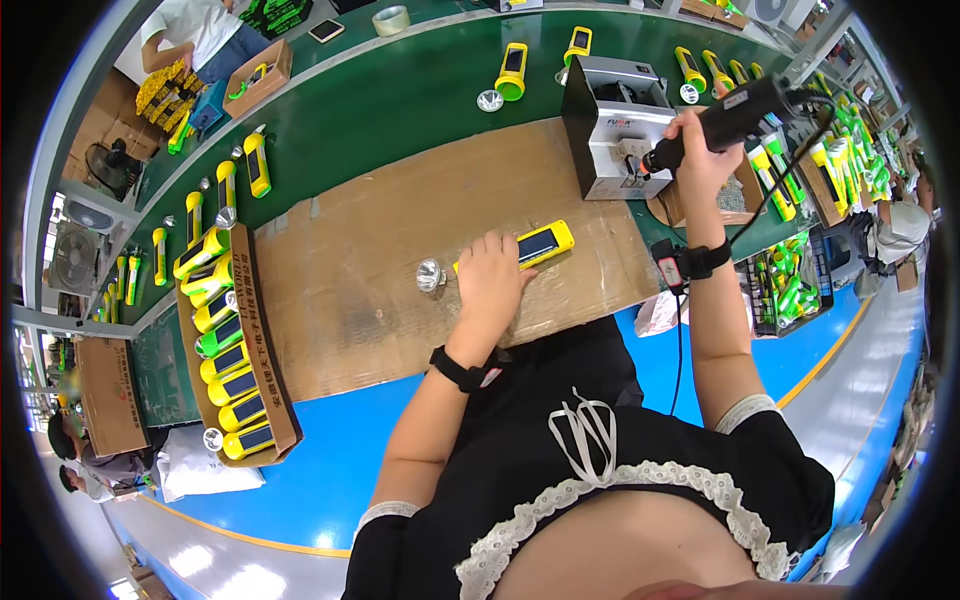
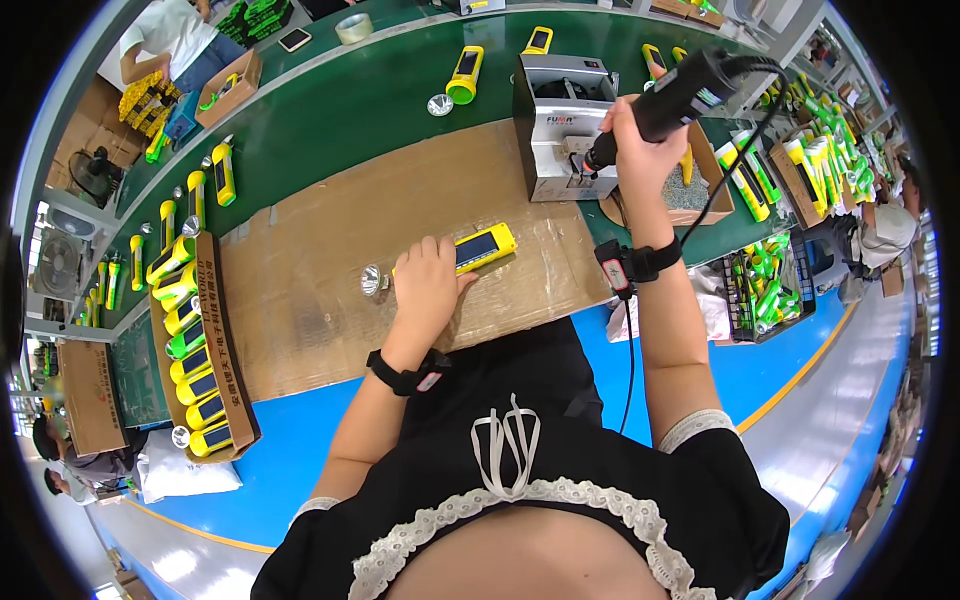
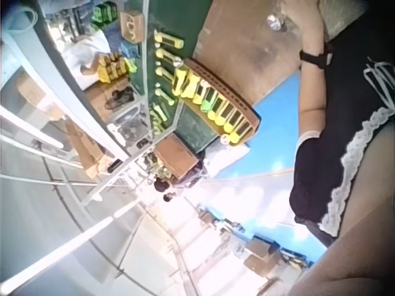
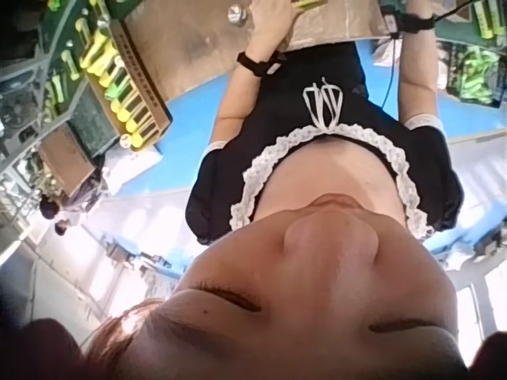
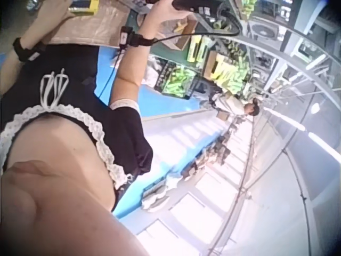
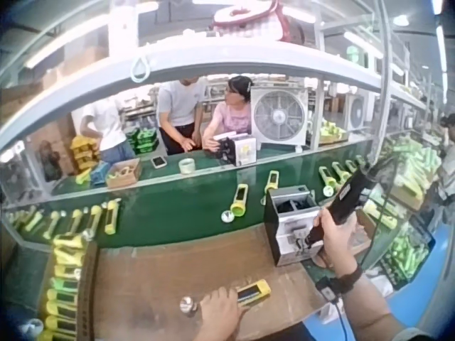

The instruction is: Assembling handheld flashlights using an electric screwdriver and components from an assembly line.

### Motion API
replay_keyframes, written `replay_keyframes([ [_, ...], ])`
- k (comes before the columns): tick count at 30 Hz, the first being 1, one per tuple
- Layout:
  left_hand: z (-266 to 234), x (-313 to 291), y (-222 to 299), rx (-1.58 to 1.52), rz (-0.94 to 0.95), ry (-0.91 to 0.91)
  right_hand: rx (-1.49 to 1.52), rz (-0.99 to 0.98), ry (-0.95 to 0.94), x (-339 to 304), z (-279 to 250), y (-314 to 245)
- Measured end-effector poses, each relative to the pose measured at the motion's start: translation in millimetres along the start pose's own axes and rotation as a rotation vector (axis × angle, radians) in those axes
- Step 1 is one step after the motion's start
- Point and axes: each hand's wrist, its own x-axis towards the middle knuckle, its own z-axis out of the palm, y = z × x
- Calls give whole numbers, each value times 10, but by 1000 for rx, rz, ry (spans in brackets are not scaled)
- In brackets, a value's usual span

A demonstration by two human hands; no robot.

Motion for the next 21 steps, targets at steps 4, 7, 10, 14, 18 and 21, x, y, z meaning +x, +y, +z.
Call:
replay_keyframes([
  [4,-4,-20,15,-14,-22,-69,-1,114,-60,71,16,26],
  [7,30,-73,31,-4,-32,-67,2,263,-121,3,86,-133],
  [10,81,-107,63,8,-25,51,166,232,-112,-306,212,-275],
  [14,90,-127,96,48,-34,57,215,180,-138,-598,329,-349],
  [18,99,-141,92,53,-43,27,280,200,-165,-709,475,-363],
  [21,90,-144,102,65,-38,17,262,240,-185,-747,500,-332],
])
